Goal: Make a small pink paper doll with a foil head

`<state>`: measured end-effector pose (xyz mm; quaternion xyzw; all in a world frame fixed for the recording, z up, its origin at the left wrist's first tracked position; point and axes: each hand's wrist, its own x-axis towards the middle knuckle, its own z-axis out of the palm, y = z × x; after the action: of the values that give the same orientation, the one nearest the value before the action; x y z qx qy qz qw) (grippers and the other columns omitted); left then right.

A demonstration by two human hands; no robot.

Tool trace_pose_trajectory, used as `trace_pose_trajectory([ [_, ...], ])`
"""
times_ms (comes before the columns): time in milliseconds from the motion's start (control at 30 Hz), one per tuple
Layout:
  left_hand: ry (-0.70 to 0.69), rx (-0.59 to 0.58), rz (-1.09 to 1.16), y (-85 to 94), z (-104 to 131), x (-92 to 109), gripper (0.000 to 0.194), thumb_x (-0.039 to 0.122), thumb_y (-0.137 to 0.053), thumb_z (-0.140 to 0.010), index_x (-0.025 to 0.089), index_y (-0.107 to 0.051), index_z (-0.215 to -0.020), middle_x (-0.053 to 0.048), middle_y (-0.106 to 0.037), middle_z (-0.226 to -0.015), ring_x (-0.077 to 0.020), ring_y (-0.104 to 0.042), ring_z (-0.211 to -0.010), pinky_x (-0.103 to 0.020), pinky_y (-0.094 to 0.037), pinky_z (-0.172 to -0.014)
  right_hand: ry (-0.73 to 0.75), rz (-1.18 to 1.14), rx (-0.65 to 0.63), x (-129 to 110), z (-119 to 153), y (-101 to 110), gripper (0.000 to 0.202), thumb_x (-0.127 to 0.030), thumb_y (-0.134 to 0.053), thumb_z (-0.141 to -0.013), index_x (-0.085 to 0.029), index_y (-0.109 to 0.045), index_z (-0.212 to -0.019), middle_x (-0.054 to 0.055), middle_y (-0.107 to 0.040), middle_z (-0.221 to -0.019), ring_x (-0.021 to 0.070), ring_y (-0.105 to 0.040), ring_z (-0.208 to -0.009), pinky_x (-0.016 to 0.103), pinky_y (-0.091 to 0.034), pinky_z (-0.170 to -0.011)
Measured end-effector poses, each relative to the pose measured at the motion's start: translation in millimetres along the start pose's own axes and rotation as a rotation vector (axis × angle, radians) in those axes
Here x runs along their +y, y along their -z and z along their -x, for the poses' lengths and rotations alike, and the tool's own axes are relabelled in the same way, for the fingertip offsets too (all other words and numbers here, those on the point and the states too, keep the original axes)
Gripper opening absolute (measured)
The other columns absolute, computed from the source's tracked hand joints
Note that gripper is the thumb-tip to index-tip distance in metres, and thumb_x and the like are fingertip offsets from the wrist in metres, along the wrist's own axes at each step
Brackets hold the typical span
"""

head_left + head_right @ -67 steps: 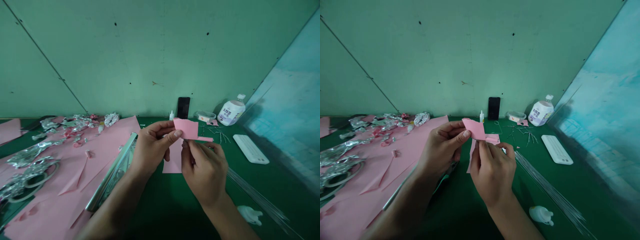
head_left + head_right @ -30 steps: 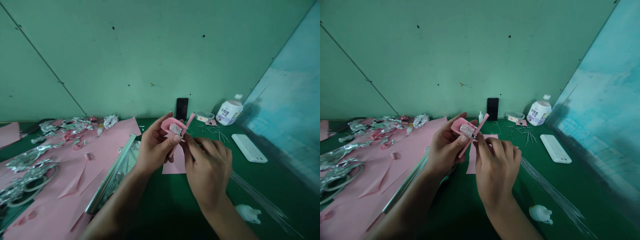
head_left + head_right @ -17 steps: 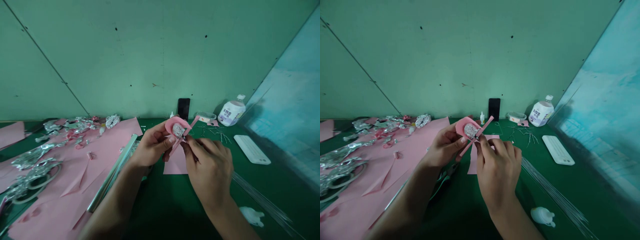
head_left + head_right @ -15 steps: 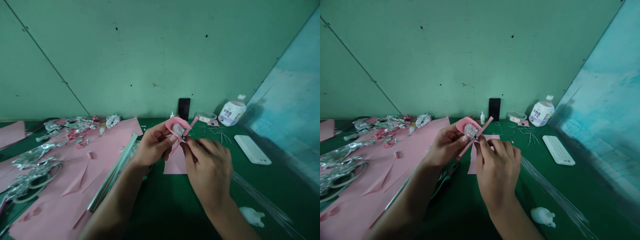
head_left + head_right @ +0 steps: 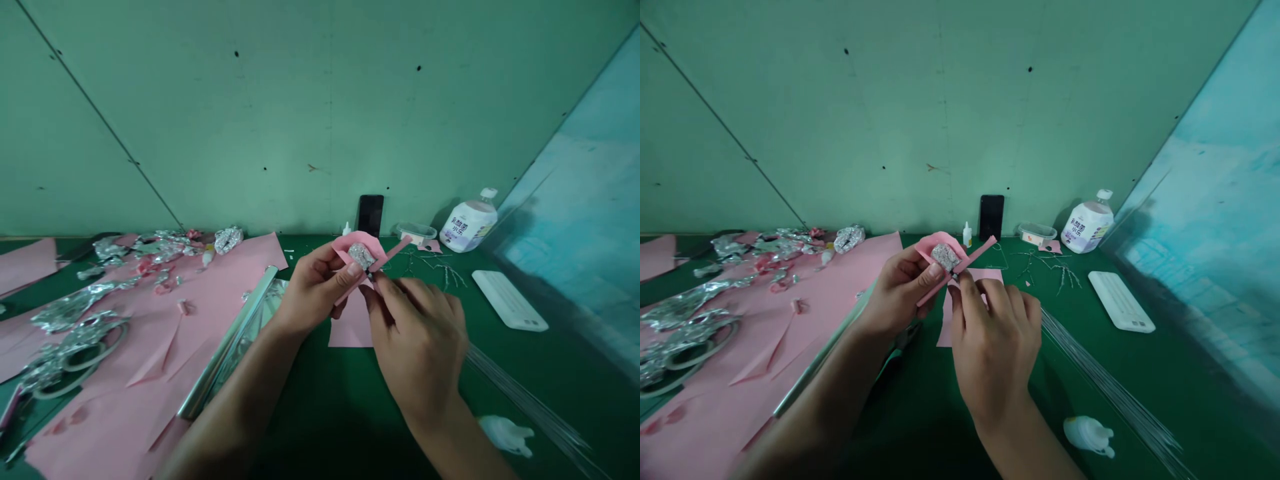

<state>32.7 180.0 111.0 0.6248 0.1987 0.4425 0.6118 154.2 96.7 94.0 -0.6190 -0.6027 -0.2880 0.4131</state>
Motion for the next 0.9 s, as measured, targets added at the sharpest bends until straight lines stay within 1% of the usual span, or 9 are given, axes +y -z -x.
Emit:
trace_pose_trajectory([
  [167,-0.025,-0.012,0.135,3.9,-3,-9,0.029,0.036,-0.073,-0.084,0.019,-0.067,-0.106,0.005,-0.054,-0.061,-0.0019,-0.038,-0.036,-0.014,-0.029,-0.031,0.019,-0.061,-0.054,2,1,-1,0.017,-0.023,-0.065,-0.090,-0.015,-0.075,-0.102,0.005,-0.072,-0.083,0.0220,-0.064,-0.073,0.036,-0.038,-0.068],
  [333,-0.052,-0.072,0.130,12.1,-2,-8,0.027,0.036,-0.070,-0.087,0.019,-0.068,-0.108,0.003,-0.058,-0.066,-0.0020,-0.040,-0.037,-0.015,-0.031,-0.032,0.036,-0.216,-0.091,3,-1,-2,0.019,-0.021,-0.064,-0.090,-0.012,-0.074,-0.102,0.006,-0.071,-0.082,0.0214,-0.065,-0.074,0.036,-0.043,-0.068],
  [400,-0.071,-0.119,0.109,15.2,-1,-7,0.027,0.035,-0.067,-0.089,0.020,-0.067,-0.112,0.000,-0.064,-0.074,-0.0020,-0.042,-0.038,-0.015,-0.032,-0.032,0.035,-0.283,-0.103,3,-3,-1,0.019,-0.020,-0.064,-0.090,-0.010,-0.075,-0.102,0.008,-0.072,-0.084,0.0212,-0.065,-0.076,0.036,-0.045,-0.067],
  [467,-0.091,-0.167,0.102,17.6,-1,-6,0.026,0.033,-0.064,-0.091,0.022,-0.066,-0.115,-0.003,-0.069,-0.088,-0.0016,-0.045,-0.040,-0.015,-0.033,-0.032,0.032,-0.345,-0.120,4,-5,0,0.019,-0.019,-0.063,-0.090,-0.009,-0.075,-0.101,0.008,-0.072,-0.085,0.0208,-0.066,-0.076,0.035,-0.047,-0.067],
  [533,-0.108,-0.208,0.116,18.9,-1,-6,0.024,0.032,-0.063,-0.092,0.022,-0.066,-0.114,-0.005,-0.070,-0.102,-0.0007,-0.046,-0.040,-0.014,-0.035,-0.033,0.025,-0.398,-0.142,4,-6,1,0.019,-0.017,-0.063,-0.090,-0.008,-0.074,-0.101,0.009,-0.073,-0.086,0.0203,-0.067,-0.077,0.035,-0.049,-0.066],
  [600,-0.112,-0.228,0.139,19.2,-1,-6,0.023,0.030,-0.062,-0.093,0.022,-0.066,-0.114,-0.006,-0.070,-0.110,0.0000,-0.047,-0.040,-0.014,-0.035,-0.033,0.020,-0.429,-0.152,4,-7,1,0.019,-0.016,-0.062,-0.090,-0.008,-0.074,-0.102,0.010,-0.073,-0.087,0.0203,-0.068,-0.077,0.035,-0.050,-0.066],
  [700,-0.096,-0.208,0.169,18.8,-2,-7,0.024,0.030,-0.063,-0.092,0.024,-0.064,-0.114,-0.006,-0.070,-0.110,0.0003,-0.046,-0.041,-0.013,-0.035,-0.033,0.004,-0.455,-0.159,3,-8,1,0.020,-0.019,-0.063,-0.090,-0.008,-0.073,-0.103,0.011,-0.074,-0.090,0.0213,-0.069,-0.079,0.036,-0.051,-0.067],
  [833,-0.067,-0.146,0.218,19.9,-3,-8,0.024,0.033,-0.067,-0.089,0.023,-0.065,-0.111,-0.005,-0.071,-0.104,0.0003,-0.043,-0.041,-0.013,-0.034,-0.034,-0.066,-0.579,-0.278,6,-11,6,0.020,-0.027,-0.062,-0.092,-0.015,-0.073,-0.103,0.008,-0.074,-0.096,0.0209,-0.069,-0.086,0.036,-0.053,-0.072],
  [900,-0.066,-0.118,0.238,20.9,-3,-8,0.026,0.034,-0.068,-0.088,0.023,-0.066,-0.112,-0.005,-0.071,-0.101,0.0005,-0.041,-0.040,-0.013,-0.033,-0.034,-0.138,-0.607,-0.245,11,-13,9,0.018,-0.029,-0.061,-0.093,-0.018,-0.073,-0.099,0.006,-0.073,-0.096,0.0194,-0.069,-0.087,0.034,-0.053,-0.072],
])
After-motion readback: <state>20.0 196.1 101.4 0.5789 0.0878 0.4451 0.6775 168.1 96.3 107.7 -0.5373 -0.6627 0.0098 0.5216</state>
